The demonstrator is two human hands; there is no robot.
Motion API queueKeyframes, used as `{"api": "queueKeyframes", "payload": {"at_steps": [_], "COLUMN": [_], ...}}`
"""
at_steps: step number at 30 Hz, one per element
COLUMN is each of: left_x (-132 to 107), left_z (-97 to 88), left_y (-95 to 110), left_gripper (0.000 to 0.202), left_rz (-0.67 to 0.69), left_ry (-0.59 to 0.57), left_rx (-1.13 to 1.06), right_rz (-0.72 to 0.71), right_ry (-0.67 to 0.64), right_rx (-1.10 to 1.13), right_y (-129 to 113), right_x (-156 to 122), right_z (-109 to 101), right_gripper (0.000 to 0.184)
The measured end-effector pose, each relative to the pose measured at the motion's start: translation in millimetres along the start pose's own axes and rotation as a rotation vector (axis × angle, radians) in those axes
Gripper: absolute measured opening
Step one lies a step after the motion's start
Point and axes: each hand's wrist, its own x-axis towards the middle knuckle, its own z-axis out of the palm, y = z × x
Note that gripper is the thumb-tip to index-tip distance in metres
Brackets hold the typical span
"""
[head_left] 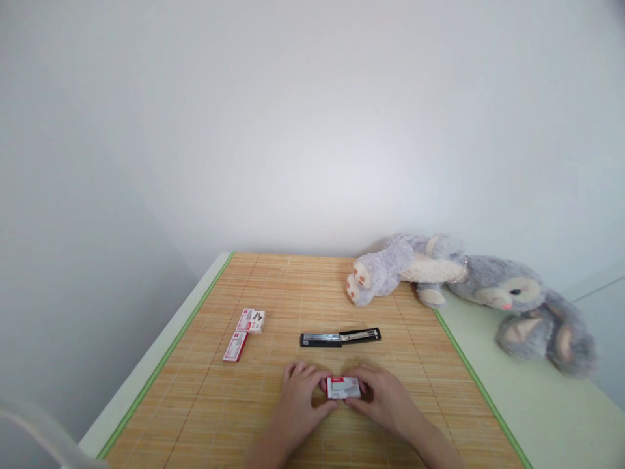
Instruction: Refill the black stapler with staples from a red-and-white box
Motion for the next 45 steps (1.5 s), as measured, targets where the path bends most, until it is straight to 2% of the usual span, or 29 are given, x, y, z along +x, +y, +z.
{"api": "queueKeyframes", "payload": {"at_steps": [3, 6, 10, 12, 13, 15, 19, 22, 25, 30, 37, 41, 45], "left_x": [1, -1, 7, 17, 23, 34, 45, 38, 27, 20, 22, 22, 22], "left_z": [3.4, 3.4, -0.9, -4.9, -7.2, -11.7, -16.2, -14.3, -10.1, -6.5, -6.9, -6.5, -5.2], "left_y": [5, -3, -34, -50, -57, -65, -65, -57, -47, -39, -40, -40, -41], "left_gripper": [0.038, 0.035, 0.018, 0.032, 0.042, 0.048, 0.032, 0.033, 0.033, 0.032, 0.033, 0.033, 0.033], "left_rz": [0.021, 0.04, -0.061, -0.114, -0.118, -0.089, -0.035, -0.009, 0.019, 0.013, -0.001, 0.005, -0.011], "left_ry": [0.003, 0.04, 0.281, 0.377, 0.384, 0.335, 0.208, 0.132, 0.072, 0.07, 0.097, 0.099, 0.097], "left_rx": [-0.016, -0.031, 0.043, 0.116, 0.143, 0.169, 0.151, 0.124, 0.099, 0.079, 0.078, 0.077, 0.067], "right_rz": [-0.009, -0.004, -0.023, -0.043, -0.05, -0.057, -0.088, -0.109, -0.115, -0.122, -0.091, -0.075, -0.046], "right_ry": [0.002, 0.051, 0.081, 0.09, 0.092, 0.103, 0.167, 0.178, 0.132, 0.045, 0.034, 0.079, 0.063], "right_rx": [0.01, 0.013, -0.028, -0.042, -0.041, -0.023, 0.026, 0.004, -0.047, -0.085, -0.123, -0.138, -0.168], "right_y": [-8, -11, -13, -17, -18, -22, -27, -27, -25, -23, -23, -19, -13], "right_x": [3, 5, 11, 15, 18, 24, 42, 52, 55, 53, 54, 50, 42], "right_z": [2, 5, 14, 17, 17, 15, 2, -8, -13, -11, -5, -12, -22], "right_gripper": [0.024, 0.036, 0.018, 0.015, 0.016, 0.015, 0.018, 0.018, 0.015, 0.013, 0.014, 0.022, 0.013]}}
